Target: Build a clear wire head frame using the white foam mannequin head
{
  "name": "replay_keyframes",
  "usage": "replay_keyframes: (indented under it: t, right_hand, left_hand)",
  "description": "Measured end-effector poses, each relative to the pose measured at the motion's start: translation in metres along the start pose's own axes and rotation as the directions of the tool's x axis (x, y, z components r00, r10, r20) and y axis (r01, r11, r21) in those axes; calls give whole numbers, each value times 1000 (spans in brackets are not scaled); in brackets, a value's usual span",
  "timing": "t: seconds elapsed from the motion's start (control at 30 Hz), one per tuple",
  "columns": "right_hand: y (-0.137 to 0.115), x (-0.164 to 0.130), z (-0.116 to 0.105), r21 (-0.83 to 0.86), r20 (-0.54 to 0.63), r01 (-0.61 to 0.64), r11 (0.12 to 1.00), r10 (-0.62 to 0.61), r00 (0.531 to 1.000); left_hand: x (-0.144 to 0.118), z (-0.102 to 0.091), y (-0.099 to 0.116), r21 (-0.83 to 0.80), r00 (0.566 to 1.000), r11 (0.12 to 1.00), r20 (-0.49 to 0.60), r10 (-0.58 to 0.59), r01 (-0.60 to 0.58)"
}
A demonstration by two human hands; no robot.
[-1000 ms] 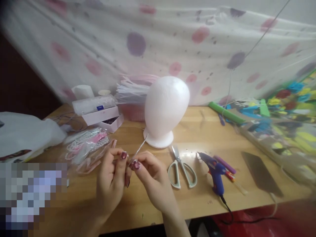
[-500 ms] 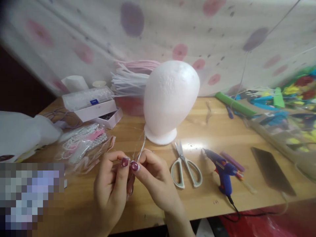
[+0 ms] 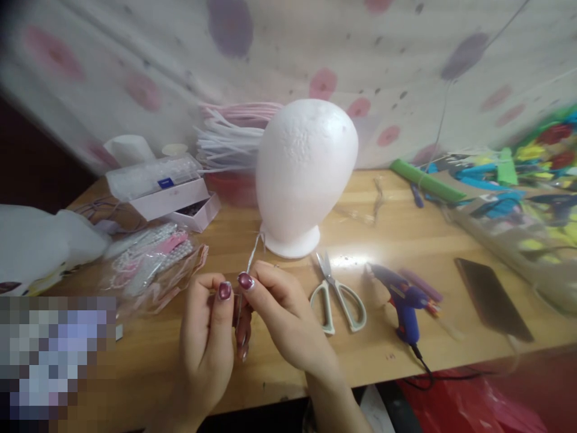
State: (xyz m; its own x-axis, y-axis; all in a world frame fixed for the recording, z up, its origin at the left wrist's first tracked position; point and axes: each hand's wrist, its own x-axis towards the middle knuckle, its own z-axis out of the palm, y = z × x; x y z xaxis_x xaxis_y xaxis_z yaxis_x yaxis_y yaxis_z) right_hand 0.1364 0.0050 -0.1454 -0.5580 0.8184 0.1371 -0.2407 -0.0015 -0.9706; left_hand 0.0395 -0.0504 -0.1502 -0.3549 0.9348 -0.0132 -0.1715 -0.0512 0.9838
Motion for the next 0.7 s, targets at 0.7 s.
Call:
replay_keyframes:
  t: [0.7]
  right_hand:
    - [36, -45, -16, -150, -487, -64, 987, -18, 873]
  left_hand:
    - [5, 13, -6, -57, 999, 998, -19, 26, -27]
